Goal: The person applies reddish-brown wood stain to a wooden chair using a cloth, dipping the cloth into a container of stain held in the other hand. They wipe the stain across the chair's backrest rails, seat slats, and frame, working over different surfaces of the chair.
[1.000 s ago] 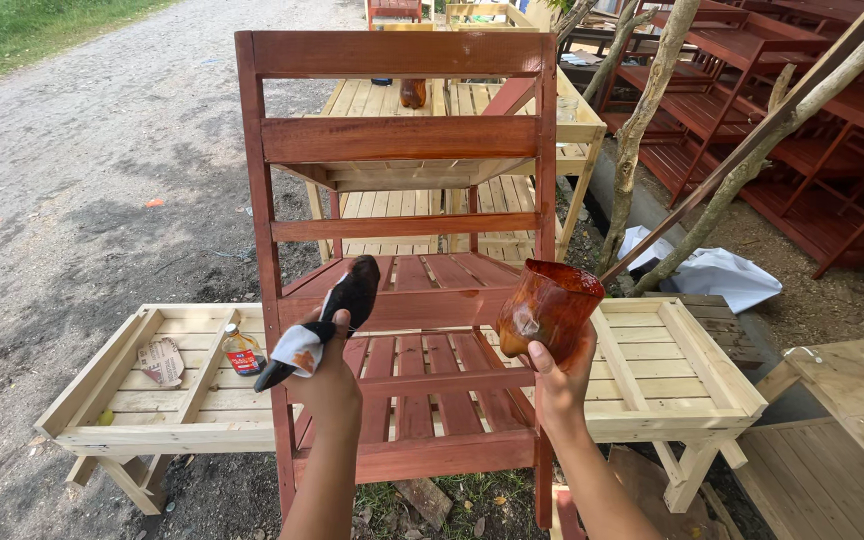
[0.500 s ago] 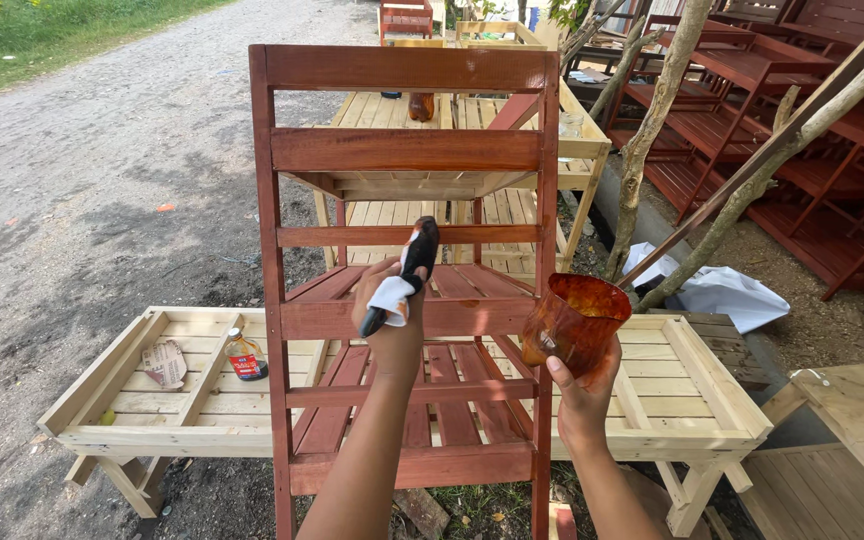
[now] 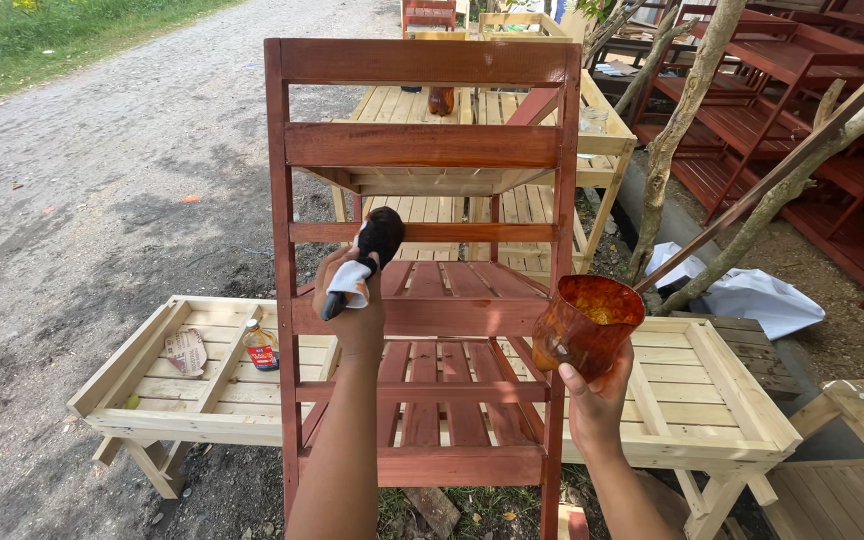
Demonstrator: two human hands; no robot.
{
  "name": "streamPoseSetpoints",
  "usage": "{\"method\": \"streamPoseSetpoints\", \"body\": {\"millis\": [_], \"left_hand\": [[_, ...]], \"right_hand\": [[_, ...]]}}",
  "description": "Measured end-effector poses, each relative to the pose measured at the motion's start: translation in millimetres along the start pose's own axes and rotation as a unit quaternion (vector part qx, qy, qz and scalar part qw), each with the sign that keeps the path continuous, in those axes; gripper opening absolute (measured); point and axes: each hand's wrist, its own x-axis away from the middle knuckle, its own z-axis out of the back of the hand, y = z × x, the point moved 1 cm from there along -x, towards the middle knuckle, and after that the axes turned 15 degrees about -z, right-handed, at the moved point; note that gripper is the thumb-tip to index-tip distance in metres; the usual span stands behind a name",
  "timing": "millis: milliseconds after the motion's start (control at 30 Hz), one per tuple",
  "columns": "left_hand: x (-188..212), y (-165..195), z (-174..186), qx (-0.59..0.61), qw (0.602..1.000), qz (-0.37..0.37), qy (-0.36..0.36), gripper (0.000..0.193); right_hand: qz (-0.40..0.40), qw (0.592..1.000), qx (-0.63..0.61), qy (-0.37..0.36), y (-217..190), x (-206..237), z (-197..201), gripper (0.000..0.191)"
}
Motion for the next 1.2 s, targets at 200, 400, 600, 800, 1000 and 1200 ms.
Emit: {"method": "streamPoseSetpoints", "body": {"millis": [200,400,600,800,1000,1200], "left_hand": [[-28,-32,60,-0.091,0.995,-0.045,-0.001,0.023],[-26,-39,70,-0.174,0.98,-0.087,-0.044,0.035],[22,-2,-16,-0.176,0.977,-0.074,-0.098,0.029],[82,68,-130,-0.114,0.971,-0.1,-0.186,0.039],[110,128,-201,0.026,0.97,-0.097,-0.222,0.051],[100,118,-186,0.111,0.985,-0.009,-0.132,0.031]], "right_hand": [[-0.008,1.0,-0.004,-0.03,9,9,-9,0.095],[-0.014,0.999,0.007,-0.039,6,12,10,0.098],[-0.011,1.0,0.009,-0.028,-13,11,51,0.099],[0.0,1.0,-0.003,-0.002,-28,10,101,0.098],[0.004,1.0,0.001,0.02,-43,12,141,0.098],[-0.001,1.0,-0.013,0.026,-50,13,157,0.099]]}}
